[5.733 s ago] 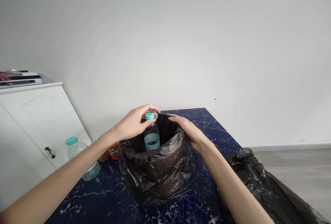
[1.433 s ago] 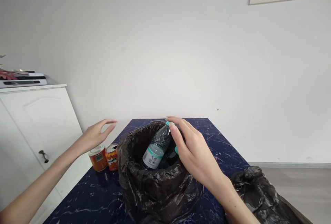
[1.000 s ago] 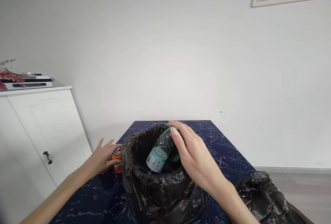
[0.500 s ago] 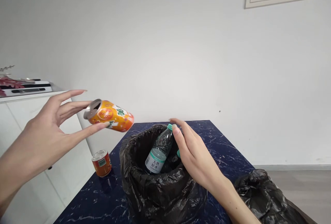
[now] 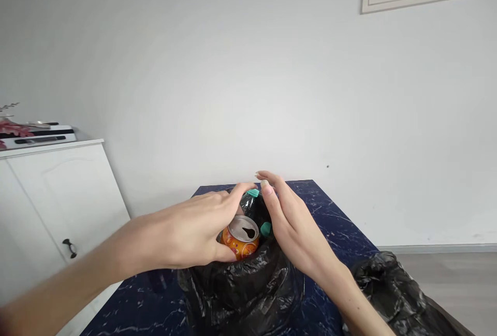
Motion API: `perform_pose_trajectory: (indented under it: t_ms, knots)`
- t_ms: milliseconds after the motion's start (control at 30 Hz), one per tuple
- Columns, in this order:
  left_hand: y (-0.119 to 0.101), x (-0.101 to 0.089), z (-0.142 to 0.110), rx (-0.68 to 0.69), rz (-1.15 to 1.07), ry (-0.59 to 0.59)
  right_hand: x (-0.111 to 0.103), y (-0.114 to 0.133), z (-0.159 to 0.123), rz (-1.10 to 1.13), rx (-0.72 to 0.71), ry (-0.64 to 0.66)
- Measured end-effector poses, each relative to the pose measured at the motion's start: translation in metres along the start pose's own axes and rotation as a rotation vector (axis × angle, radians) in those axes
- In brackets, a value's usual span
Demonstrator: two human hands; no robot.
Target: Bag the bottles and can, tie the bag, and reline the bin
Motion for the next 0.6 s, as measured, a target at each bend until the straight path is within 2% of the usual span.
perform_pose_trajectory:
  t_ms: [67,167,267,333,400,467,533,600]
  knots:
    - [-0.001,0.005,0.008,0.009,0.024,0.061,-0.001,0.0,0.0,0.001,0.003,0.007]
    - [0.002,0.007,0.012,0.072,-0.07,0.034,-0.002,0.0,0.0,-0.01,0.008,0.01]
    - [0.015,-0.001,0.001,0.053,-0.211,-0.082,-0.003,0.003,0.0,-0.029,0.015,0.014]
    - [0.029,-0.008,-0.015,-0.013,-0.26,-0.242,-0.003,0.005,0.0,-0.047,0.016,0.025]
    - [0.05,-0.011,-0.037,-0.128,-0.278,-0.446,-0.002,0.006,-0.002,-0.062,0.02,0.039]
    - [0.08,-0.002,-0.059,-0.289,-0.255,-0.605,-0.001,0.007,-0.003,-0.067,0.023,0.047]
    - [0.119,0.022,-0.076,-0.447,-0.213,-0.674,0.001,0.008,-0.005,-0.064,0.018,0.057]
    - [0.163,0.056,-0.083,-0.558,-0.191,-0.623,0.003,0.01,-0.006,-0.062,0.006,0.068]
Point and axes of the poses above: each hand's wrist, its own z-axis towards the middle knuckle, its own x-axis out of the palm, y = z × x, the point moved 4 cm from there along z, towards the middle knuckle, and after that the axes turned 6 degrees about y, right-handed, at the moved point
